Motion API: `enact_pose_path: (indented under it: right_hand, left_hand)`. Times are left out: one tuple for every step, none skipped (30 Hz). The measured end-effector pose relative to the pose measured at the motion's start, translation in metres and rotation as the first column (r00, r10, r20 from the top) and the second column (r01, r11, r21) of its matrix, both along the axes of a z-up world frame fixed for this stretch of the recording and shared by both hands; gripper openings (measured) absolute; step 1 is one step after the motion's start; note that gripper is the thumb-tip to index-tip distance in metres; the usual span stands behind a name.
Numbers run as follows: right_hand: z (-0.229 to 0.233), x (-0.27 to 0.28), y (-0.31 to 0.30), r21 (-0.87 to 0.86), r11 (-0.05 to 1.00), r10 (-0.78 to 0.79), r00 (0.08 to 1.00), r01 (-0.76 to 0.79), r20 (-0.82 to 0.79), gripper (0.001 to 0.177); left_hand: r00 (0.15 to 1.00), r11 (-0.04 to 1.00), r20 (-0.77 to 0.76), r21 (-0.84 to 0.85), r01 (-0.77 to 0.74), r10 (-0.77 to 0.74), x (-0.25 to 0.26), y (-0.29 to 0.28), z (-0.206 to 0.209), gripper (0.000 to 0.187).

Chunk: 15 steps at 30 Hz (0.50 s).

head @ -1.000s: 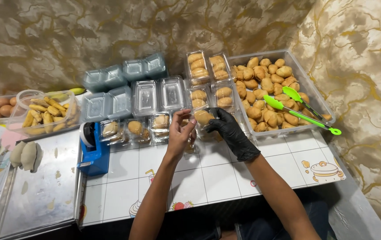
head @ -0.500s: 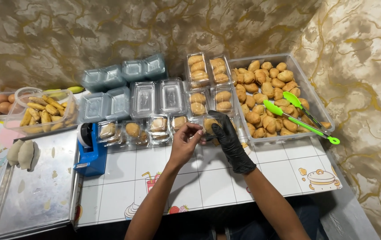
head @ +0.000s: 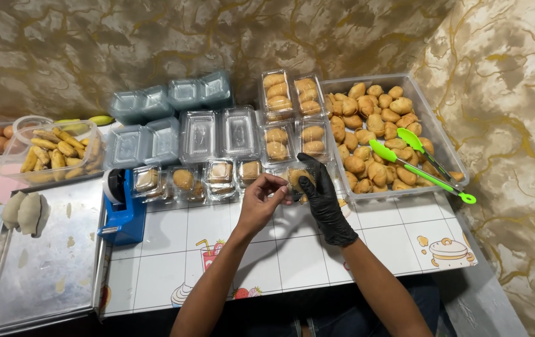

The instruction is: Packaging small pastries into plastic containers using tongs and hands

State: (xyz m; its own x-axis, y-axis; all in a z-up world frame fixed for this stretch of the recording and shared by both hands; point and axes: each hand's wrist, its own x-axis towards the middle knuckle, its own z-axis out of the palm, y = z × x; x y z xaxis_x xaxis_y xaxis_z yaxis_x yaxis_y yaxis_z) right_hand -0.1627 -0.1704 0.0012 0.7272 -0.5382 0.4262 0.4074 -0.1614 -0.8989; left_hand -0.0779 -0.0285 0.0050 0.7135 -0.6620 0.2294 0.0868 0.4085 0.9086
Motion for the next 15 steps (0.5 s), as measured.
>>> enact_pose_path:
  right_hand:
    - [0.0, 0.0, 0.0, 0.004, 1.0, -0.007, 1.0, 0.007, 0.006, 0.045]
    - [0.0, 0.0, 0.001, -0.005, 1.0, -0.018, 1.0, 0.018, 0.008, 0.045]
    - [-0.001, -0.001, 0.002, -0.015, 1.0, -0.024, 1.0, 0.025, 0.007, 0.045]
    - [0.004, -0.002, 0.006, -0.012, 1.0, -0.027, 1.0, 0.027, 0.01, 0.045]
    - [0.009, -0.004, 0.009, -0.018, 0.999, -0.041, 0.999, 0.041, 0.008, 0.044]
    - [0.014, -0.005, 0.012, -0.024, 0.998, -0.055, 0.998, 0.055, 0.005, 0.043]
    - [0.01, -0.004, 0.011, -0.026, 0.998, -0.056, 0.998, 0.056, 0.002, 0.043]
    - [0.005, -0.004, 0.01, -0.023, 0.998, -0.058, 0.998, 0.059, 0.01, 0.044]
    - [0.002, -0.002, 0.008, -0.022, 0.998, -0.06, 0.998, 0.06, 0.02, 0.044]
    - [0.002, -0.002, 0.008, -0.027, 0.998, -0.061, 0.998, 0.061, 0.019, 0.044]
    - [0.002, -0.002, 0.008, -0.009, 0.999, -0.054, 0.998, 0.054, 0.013, 0.044]
    - [0.002, -0.002, 0.008, 0.01, 0.999, -0.046, 0.999, 0.046, 0.007, 0.045]
    - [-0.005, -0.001, 0.001, 0.01, 0.999, -0.048, 0.999, 0.048, 0.007, 0.045]
    - [-0.012, 0.0, -0.006, 0.067, 0.998, -0.006, 1.0, 0.005, 0.015, 0.044]
    - [-0.02, 0.0, -0.013, 0.125, 0.991, 0.035, 0.999, -0.038, 0.025, 0.044]
  left_hand:
    - [1.0, 1.0, 0.006, 0.004, 0.007, -0.007, 0.0, 0.0, 0.0, 0.016]
    - [1.0, 1.0, 0.007, 0.007, 0.009, -0.009, 0.0, 0.0, -0.001, 0.015]
    - [1.0, 1.0, 0.006, 0.009, 0.006, -0.006, -0.001, 0.001, -0.002, 0.015]
    - [1.0, 1.0, 0.009, 0.012, 0.008, -0.009, -0.001, 0.001, -0.003, 0.015]
    - [1.0, 1.0, 0.011, 0.004, 0.011, -0.011, -0.001, 0.001, -0.003, 0.015]
    - [1.0, 1.0, 0.012, -0.004, 0.014, -0.014, -0.001, 0.001, -0.004, 0.016]
    - [1.0, 1.0, 0.009, -0.005, 0.015, -0.015, -0.001, 0.001, -0.004, 0.016]
    - [1.0, 1.0, 0.011, 0.0, 0.015, -0.015, -0.002, 0.002, -0.004, 0.015]
    - [1.0, 1.0, 0.014, 0.003, 0.013, -0.013, -0.002, 0.001, -0.003, 0.014]
    - [1.0, 1.0, 0.013, -0.001, 0.014, -0.014, -0.002, 0.001, -0.003, 0.014]
    - [1.0, 1.0, 0.028, -0.002, 0.012, -0.012, -0.002, 0.001, -0.004, 0.014]
    - [0.999, 1.0, 0.042, -0.002, 0.011, -0.011, -0.002, 0.001, -0.004, 0.013]
    - [0.999, 1.0, 0.042, -0.001, 0.012, -0.012, -0.001, 0.001, -0.004, 0.013]
    - [0.998, 1.0, 0.064, 0.002, 0.019, -0.019, 0.0, 0.001, -0.005, 0.013]
    - [0.996, 1.0, 0.085, 0.008, 0.028, -0.028, 0.001, 0.001, -0.006, 0.014]
